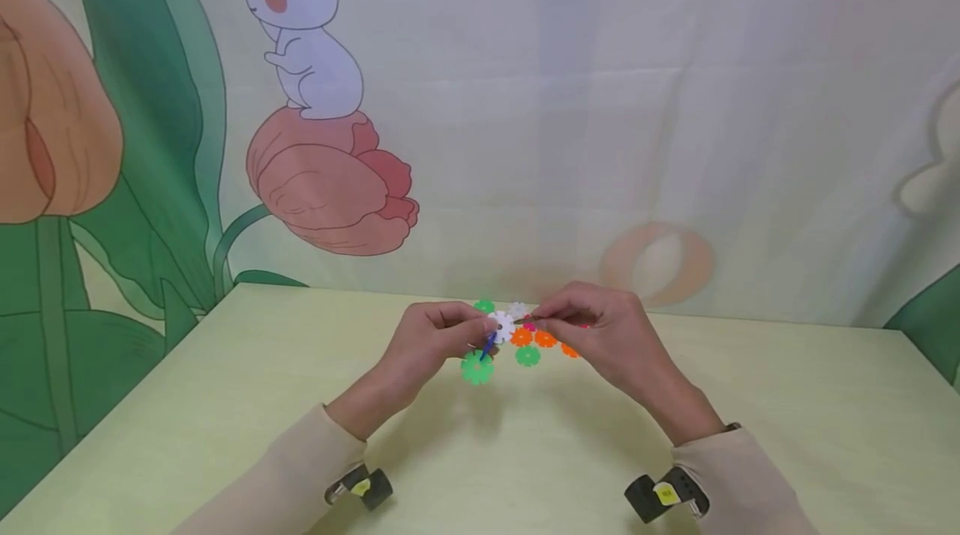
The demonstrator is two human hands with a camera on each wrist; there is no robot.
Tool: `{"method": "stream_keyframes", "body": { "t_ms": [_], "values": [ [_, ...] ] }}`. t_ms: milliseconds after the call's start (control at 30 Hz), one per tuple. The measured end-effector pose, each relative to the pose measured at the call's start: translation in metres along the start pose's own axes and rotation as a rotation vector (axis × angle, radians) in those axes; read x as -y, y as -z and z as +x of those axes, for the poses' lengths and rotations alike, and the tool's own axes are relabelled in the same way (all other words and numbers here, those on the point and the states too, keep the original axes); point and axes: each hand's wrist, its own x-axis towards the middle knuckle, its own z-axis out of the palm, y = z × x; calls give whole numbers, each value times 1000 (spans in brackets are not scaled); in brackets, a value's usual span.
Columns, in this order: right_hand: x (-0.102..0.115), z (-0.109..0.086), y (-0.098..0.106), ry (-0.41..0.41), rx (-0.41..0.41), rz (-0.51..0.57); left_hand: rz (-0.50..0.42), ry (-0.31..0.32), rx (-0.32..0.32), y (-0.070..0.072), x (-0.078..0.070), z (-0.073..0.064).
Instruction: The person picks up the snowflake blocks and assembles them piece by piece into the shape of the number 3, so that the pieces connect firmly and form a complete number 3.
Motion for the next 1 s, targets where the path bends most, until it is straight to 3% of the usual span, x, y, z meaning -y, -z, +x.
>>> {"method": "stream_keyframes", "body": {
  "t_ms": [333, 533, 800, 1000],
  "values": [
    [-2, 1, -4, 96, -18, -19, 41, 2, 0, 1, 0, -1],
    [0, 0, -9, 136, -33, -32, 21, -2, 23, 1, -1, -2],
    [2, 0, -13, 287, -86, -81, 17, 4, 39, -1, -2, -1],
    [1, 2, -16, 319, -99, -89, -16, 28, 71, 2, -2, 0]
  ]
}}
